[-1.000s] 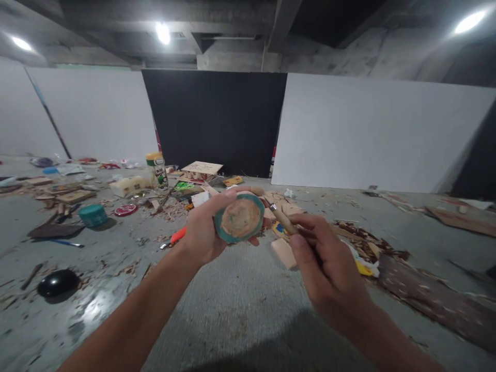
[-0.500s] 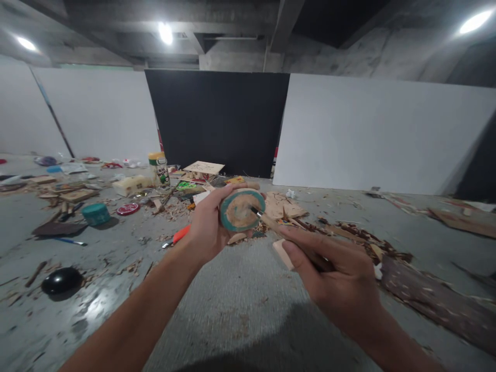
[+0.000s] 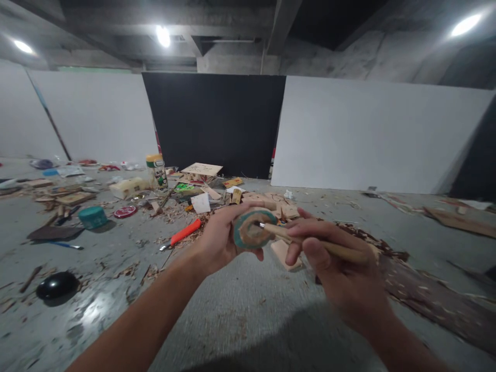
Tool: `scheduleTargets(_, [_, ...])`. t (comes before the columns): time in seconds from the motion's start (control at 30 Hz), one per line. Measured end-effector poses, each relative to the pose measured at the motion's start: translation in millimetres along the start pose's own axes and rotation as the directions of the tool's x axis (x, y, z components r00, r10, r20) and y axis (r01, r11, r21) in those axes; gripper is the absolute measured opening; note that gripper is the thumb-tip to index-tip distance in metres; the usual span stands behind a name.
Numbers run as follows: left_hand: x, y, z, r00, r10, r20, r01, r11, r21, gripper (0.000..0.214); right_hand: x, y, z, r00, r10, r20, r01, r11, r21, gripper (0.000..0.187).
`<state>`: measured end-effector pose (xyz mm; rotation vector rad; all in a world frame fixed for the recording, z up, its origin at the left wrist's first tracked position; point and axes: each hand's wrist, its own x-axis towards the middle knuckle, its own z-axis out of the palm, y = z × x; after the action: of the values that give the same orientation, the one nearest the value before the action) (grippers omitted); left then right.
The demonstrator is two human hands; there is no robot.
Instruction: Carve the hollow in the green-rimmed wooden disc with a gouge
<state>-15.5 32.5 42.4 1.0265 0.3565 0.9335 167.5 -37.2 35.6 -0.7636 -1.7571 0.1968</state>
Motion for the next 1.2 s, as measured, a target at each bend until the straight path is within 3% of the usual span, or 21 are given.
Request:
scheduleTargets(0.1, [-0.7, -2.6, 1.6, 0.997, -0.031, 0.070, 0.032, 0.999, -0.013, 0.034, 1.6, 1.5, -3.9, 0.999, 0.006, 0.032, -0.007, 1.000, 0.013, 0.020])
scheduleTargets(0.33, [-0.7, 2.5, 0.6, 0.998, -0.003, 0.058, 0.004, 1.000, -0.018, 0.036, 4.2, 4.7, -9.7, 0.994, 0.099, 0.054, -0.095, 0.992, -0.081, 0.032])
scheduleTargets(0.4, [-1.4, 2.6, 1.8, 0.999, -0.024, 0.028, 0.024, 1.000, -0.002, 0.037, 4.0, 7.9, -10.4, 0.974, 0.199, 0.106, -0.201, 0.980, 0.009, 0.031])
scheduleTargets(0.5, [-2.4, 0.4, 4.6, 0.997, -0.071, -0.023, 0.072, 0.996, 0.057, 0.035, 3.7, 9.5, -9.2, 0.900, 0.368, 0.232, -0.416, 0.885, 0.208, 0.026])
scheduleTargets(0.57, [-2.8, -1.2, 6.2, 0.994, -0.107, -0.007, 0.108, 0.990, 0.088, 0.036, 4.0, 8.4, -7.2, 0.878, 0.405, 0.254, -0.469, 0.833, 0.294, 0.022])
scheduleTargets(0.77, [-2.9, -0.4, 6.5, 0.991, -0.120, 0.063, 0.113, 0.988, 0.109, 0.039, 5.1, 8.4, -7.3, 0.883, 0.400, 0.244, -0.468, 0.774, 0.426, 0.015])
scheduleTargets(0.93, [-3.6, 0.1, 2.8, 0.979, -0.128, 0.159, 0.127, 0.992, 0.017, 0.042, 4.8, 8.8, -12.7, 0.904, 0.357, 0.234, -0.419, 0.844, 0.333, 0.023])
scheduleTargets(1.03, [-4.7, 0.1, 0.9, 0.974, -0.129, 0.184, 0.128, 0.992, 0.017, 0.042, 6.1, 5.4, -12.4, 0.908, 0.345, 0.237, -0.405, 0.868, 0.288, 0.018])
scheduleTargets(1.2, [-5.9, 1.8, 1.0, 0.970, -0.121, 0.210, 0.123, 0.992, 0.002, 0.043, 8.3, 0.8, -9.2, 0.931, 0.325, 0.167, -0.364, 0.868, 0.337, 0.017])
